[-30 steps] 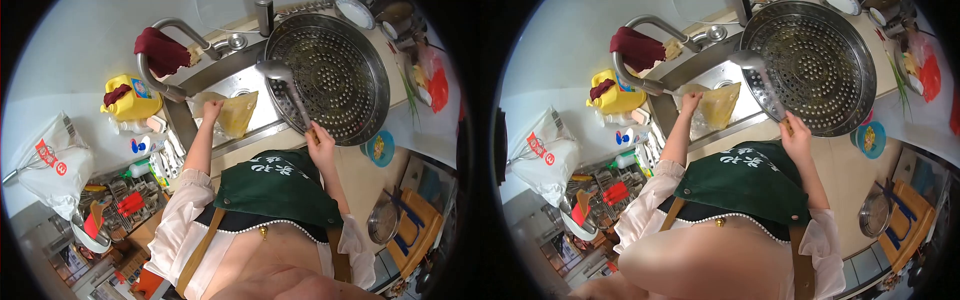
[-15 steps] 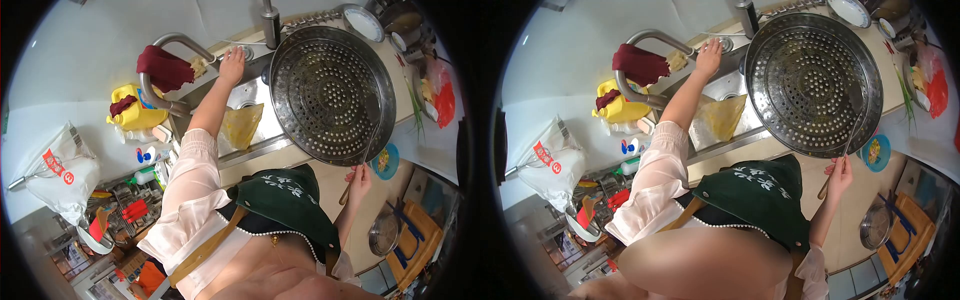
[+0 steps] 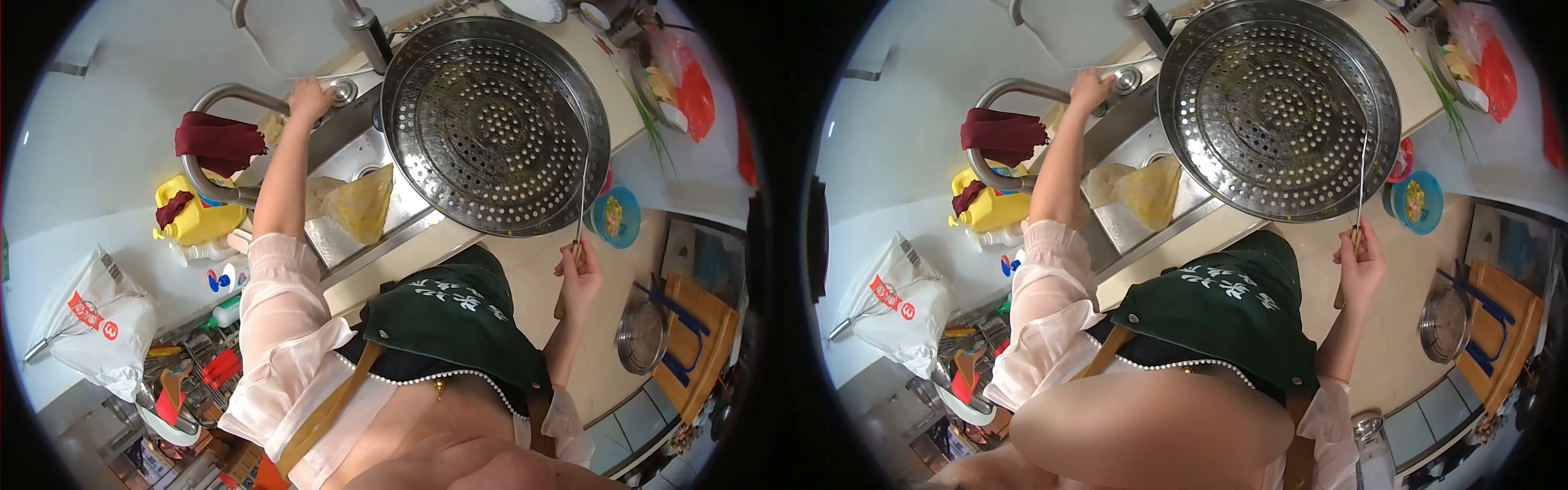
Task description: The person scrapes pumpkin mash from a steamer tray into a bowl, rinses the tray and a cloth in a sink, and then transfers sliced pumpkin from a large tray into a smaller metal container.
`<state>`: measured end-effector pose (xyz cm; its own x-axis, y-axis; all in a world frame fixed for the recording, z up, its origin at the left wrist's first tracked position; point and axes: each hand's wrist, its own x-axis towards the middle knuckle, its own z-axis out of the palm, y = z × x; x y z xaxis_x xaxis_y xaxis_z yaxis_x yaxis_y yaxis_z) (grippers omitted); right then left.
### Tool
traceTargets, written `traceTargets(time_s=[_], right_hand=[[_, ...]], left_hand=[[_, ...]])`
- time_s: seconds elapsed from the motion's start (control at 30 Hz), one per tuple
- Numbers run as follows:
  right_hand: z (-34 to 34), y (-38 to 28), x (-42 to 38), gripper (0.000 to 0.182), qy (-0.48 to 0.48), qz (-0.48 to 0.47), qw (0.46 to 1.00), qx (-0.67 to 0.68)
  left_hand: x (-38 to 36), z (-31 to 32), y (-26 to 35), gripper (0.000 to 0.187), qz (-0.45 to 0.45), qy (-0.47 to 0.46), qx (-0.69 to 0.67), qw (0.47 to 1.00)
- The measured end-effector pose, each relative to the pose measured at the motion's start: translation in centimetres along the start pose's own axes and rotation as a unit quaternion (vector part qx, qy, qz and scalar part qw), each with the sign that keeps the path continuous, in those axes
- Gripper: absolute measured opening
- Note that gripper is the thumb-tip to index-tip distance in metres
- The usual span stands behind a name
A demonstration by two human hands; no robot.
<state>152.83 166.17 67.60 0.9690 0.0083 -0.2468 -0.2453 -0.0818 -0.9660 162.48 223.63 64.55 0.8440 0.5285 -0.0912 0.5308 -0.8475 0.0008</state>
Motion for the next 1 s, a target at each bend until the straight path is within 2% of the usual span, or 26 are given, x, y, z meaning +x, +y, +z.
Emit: traceTargets(time_s=[0.07,0.13,0.2,0.27,0.33,0.4,0.47,0.5,0.53,0.57,0.67,0.73,0.8,0.87,0.97,1.0], right_hand=[[-0.2,-0.2,-0.5,0.041,0.001,-0.006,1.000,0.017],[0.1,-0.2,-0.6,0.041,-0.004,0.018,1.000,-0.018],[-0.1,0.0,-0.1,0.040,-0.015,0.018,0.998,-0.059],[-0.3,1.2,0.8,0.039,-0.037,-0.009,0.994,-0.107],[-1.1,2.8,2.8,0.042,-0.027,-0.016,0.996,-0.083],[-1.9,3.8,5.5,0.043,-0.012,-0.026,0.999,-0.045],[-2.9,3.6,9.4,0.031,-0.002,-0.090,0.994,-0.066],[-3.7,4.3,11.9,0.028,0.010,-0.132,0.987,-0.088],[-3.9,4.1,13.7,0.025,0.027,-0.172,0.979,-0.108],[-4.7,3.7,15.3,0.028,0.045,-0.194,0.961,-0.191],[-6.3,2.4,18.4,0.031,0.046,-0.173,0.946,-0.270],[-6.8,3.1,19.8,0.031,0.058,-0.175,0.947,-0.262],[-6.3,3.3,19.7,0.031,0.053,-0.170,0.952,-0.247],[-5.5,3.3,19.5,0.030,0.058,-0.223,0.935,-0.270],[-4.1,5.1,20.0,0.027,0.035,-0.261,0.929,-0.261],[-3.7,4.8,19.5,0.026,0.027,-0.262,0.931,-0.252]], left_hand=[[-2.7,0.1,-0.5,0.066,0.042,0.065,-0.169,0.983],[-6.6,0.5,0.0,0.064,0.036,0.013,-0.318,0.947],[-10.1,4.9,-0.1,0.062,0.021,0.011,-0.449,0.893],[-14.0,10.4,0.0,0.069,-0.050,-0.009,-0.460,0.886],[-20.5,8.5,5.6,0.079,-0.153,-0.124,-0.574,0.795],[-23.9,9.3,9.5,0.088,-0.188,-0.183,-0.605,0.752],[-25.9,9.6,12.9,0.090,-0.224,-0.181,-0.629,0.722],[-26.6,8.4,14.7,0.101,-0.233,-0.156,-0.659,0.698],[-26.6,8.5,15.6,0.094,-0.228,-0.145,-0.671,0.690],[-26.7,8.6,16.4,0.081,-0.240,-0.124,-0.683,0.678],[-26.1,8.8,17.9,0.049,-0.274,-0.110,-0.710,0.639],[-26.1,6.3,19.1,0.045,-0.282,-0.108,-0.710,0.636],[-26.2,7.5,19.4,0.044,-0.299,-0.124,-0.701,0.636],[-26.3,8.4,20.2,0.048,-0.311,-0.117,-0.696,0.637],[-26.4,7.8,21.2,0.051,-0.283,-0.118,-0.721,0.622],[-26.4,9.6,21.1,0.052,-0.274,-0.113,-0.732,0.613]])
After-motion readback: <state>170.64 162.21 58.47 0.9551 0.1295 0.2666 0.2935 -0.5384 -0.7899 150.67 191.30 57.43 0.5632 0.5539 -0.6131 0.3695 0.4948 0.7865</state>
